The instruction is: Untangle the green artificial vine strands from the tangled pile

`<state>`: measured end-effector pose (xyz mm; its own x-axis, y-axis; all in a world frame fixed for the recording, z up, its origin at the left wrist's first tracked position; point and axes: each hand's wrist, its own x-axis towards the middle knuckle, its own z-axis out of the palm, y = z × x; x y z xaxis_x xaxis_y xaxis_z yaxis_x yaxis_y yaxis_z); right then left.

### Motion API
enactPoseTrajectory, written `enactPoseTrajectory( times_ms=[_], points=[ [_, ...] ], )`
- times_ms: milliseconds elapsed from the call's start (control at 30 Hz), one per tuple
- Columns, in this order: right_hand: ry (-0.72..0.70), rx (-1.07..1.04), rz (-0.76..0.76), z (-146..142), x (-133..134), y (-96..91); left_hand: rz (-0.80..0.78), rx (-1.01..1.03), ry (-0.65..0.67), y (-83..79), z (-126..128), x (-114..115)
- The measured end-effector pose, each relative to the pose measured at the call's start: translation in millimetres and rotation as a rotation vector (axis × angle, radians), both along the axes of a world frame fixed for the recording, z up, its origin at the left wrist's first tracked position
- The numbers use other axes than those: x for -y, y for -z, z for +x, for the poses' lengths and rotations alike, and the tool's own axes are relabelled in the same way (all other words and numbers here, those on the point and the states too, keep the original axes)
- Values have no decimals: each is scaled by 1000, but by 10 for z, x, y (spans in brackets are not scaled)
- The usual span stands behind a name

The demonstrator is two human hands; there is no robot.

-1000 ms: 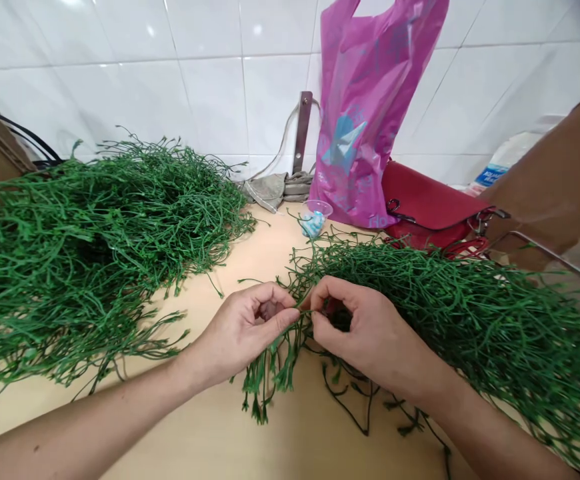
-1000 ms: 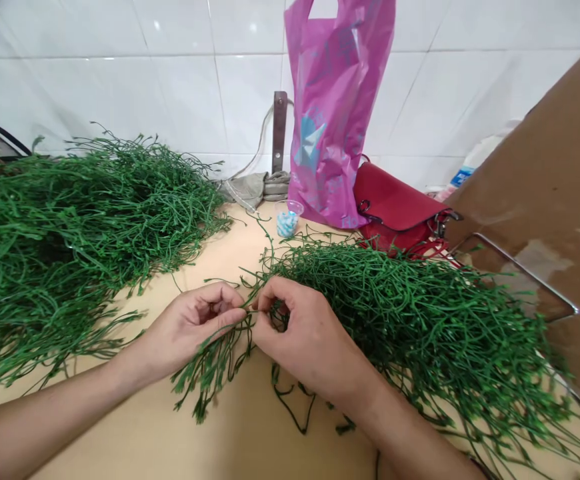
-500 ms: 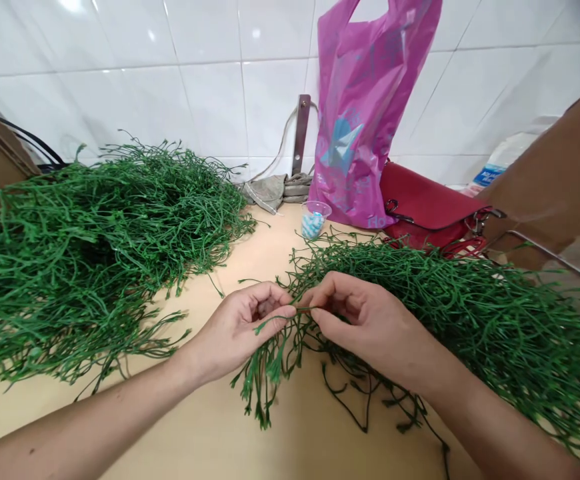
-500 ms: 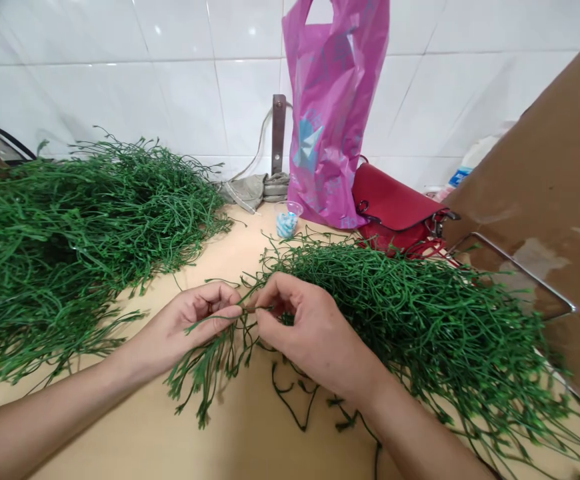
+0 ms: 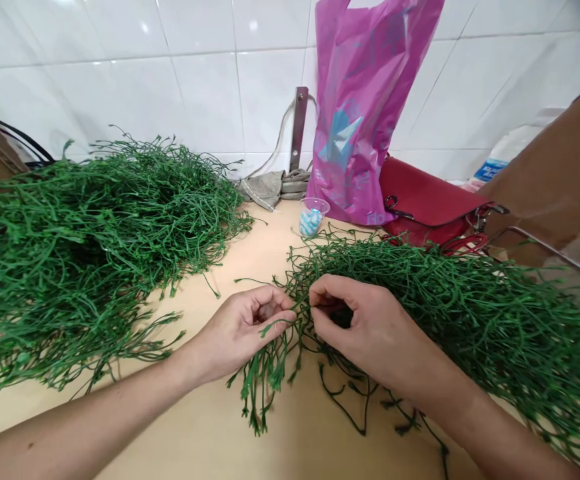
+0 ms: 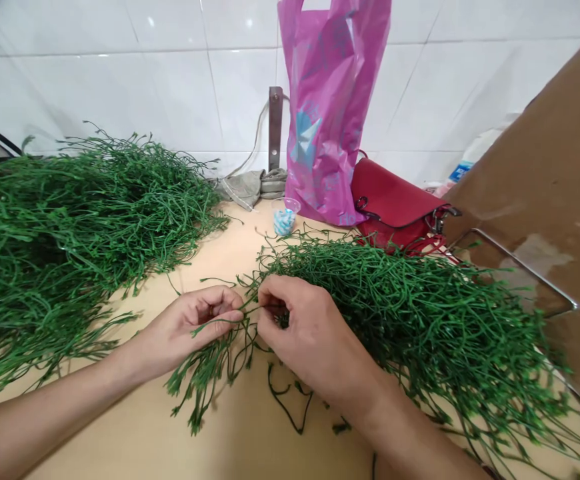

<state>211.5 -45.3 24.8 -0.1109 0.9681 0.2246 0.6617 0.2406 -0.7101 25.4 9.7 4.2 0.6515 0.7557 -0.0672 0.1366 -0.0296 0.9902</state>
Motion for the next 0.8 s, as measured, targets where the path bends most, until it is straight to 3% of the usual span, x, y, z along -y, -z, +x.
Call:
enactPoseTrajectory(
  times_ms=[100, 167, 233, 400, 567, 667, 800],
  points=[
    [22, 176, 213, -58, 8, 28, -63, 33, -25, 2, 31, -4],
    [43, 202, 261, -73, 22, 12, -127, 60, -54, -16, 35, 1],
    [62, 120, 199, -60, 42, -29, -180, 75, -74, -42, 25, 11],
    [45, -200, -138, 10, 64, -139, -168, 77, -57, -82, 17, 43],
    [-25, -286, -236, -22, 38, -167, -144, 84, -11, -77, 35, 59],
    [-28, -272, -224, 86, 16, -167, -157, 90, -41, -72, -11, 12],
    [96, -314, -20, 415, -50, -157, -146, 153, -301, -62, -86, -95]
  ],
)
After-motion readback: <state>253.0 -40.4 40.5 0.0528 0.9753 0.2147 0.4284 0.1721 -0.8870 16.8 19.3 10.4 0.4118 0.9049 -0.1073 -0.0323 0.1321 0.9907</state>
